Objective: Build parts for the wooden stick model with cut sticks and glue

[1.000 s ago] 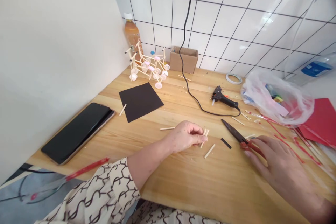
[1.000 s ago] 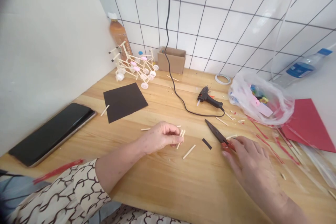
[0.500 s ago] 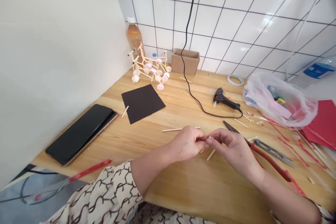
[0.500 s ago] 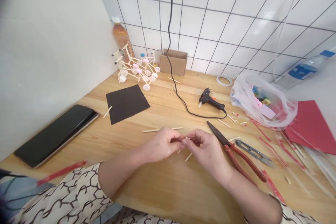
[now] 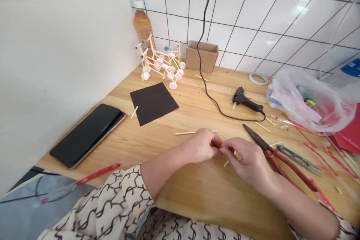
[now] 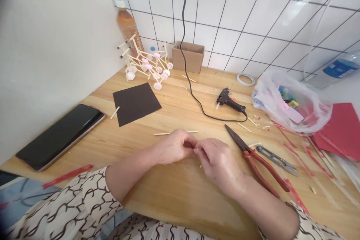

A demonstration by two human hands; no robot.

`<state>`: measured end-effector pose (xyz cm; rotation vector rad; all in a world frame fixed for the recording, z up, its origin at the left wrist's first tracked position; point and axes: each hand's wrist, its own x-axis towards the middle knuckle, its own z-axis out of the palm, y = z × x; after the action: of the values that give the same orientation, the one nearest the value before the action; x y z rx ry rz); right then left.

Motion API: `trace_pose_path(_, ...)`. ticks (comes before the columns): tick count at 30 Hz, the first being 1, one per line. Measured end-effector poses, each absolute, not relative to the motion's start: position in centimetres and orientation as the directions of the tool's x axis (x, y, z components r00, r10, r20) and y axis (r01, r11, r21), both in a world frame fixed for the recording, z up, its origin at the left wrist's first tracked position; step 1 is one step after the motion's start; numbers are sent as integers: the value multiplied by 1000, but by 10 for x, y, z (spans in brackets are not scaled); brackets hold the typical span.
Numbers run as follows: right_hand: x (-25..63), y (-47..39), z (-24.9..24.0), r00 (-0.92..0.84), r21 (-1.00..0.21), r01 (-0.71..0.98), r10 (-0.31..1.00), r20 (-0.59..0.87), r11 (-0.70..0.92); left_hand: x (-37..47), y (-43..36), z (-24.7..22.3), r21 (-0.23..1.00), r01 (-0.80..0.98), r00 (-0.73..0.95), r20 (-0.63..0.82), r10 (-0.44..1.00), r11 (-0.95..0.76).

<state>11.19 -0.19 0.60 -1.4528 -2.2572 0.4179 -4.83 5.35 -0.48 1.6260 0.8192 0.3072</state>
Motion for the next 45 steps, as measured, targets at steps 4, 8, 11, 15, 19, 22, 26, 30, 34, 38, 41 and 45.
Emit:
trace_pose_path(4,108,-3,5,-451,-380,775,863,227,505,-48,53,-10,936,319,726,-143,672,-146)
trace_pose_path(8,107,-3,5,-406,-445,771,890,205,455,-47,53,-14,921,316,731,-82,677,-229)
trace_pose_path(11,107,-3,5,-368,-493,770,913,174,404,-47,52,-15,909,329,741,-79,667,-257)
trace_pose_path(15,107,-4,3,-315,-545,770,941,125,331,-47,52,-15,885,342,753,-57,655,-317)
trace_pose_path(19,107,-4,1,-259,-617,746,963,76,250,-47,51,-15,878,358,753,-71,654,-317)
trace_pose_path(22,107,-2,1,-219,-689,703,975,29,178,-46,50,-14,898,346,743,-85,664,-272)
trace_pose_path(26,111,5,4,-121,-781,624,991,-57,32,-45,50,-10,940,330,674,-169,719,-89)
trace_pose_path(30,118,12,7,-102,-915,385,980,-171,-120,-45,51,-7,965,230,660,-249,709,125)
trace_pose_path(34,124,17,4,-119,-965,161,966,-229,-209,-44,54,-6,916,112,684,-352,639,385)
trace_pose_path(38,126,19,-1,-91,-967,65,963,-253,-248,-44,56,-7,883,86,703,-382,599,462)
trace_pose_path(41,125,19,-2,-87,-966,41,962,-259,-256,-45,55,-8,882,90,698,-387,602,462)
trace_pose_path(45,124,20,-2,-72,-966,59,964,-255,-251,-44,54,-7,890,100,687,-386,616,445)
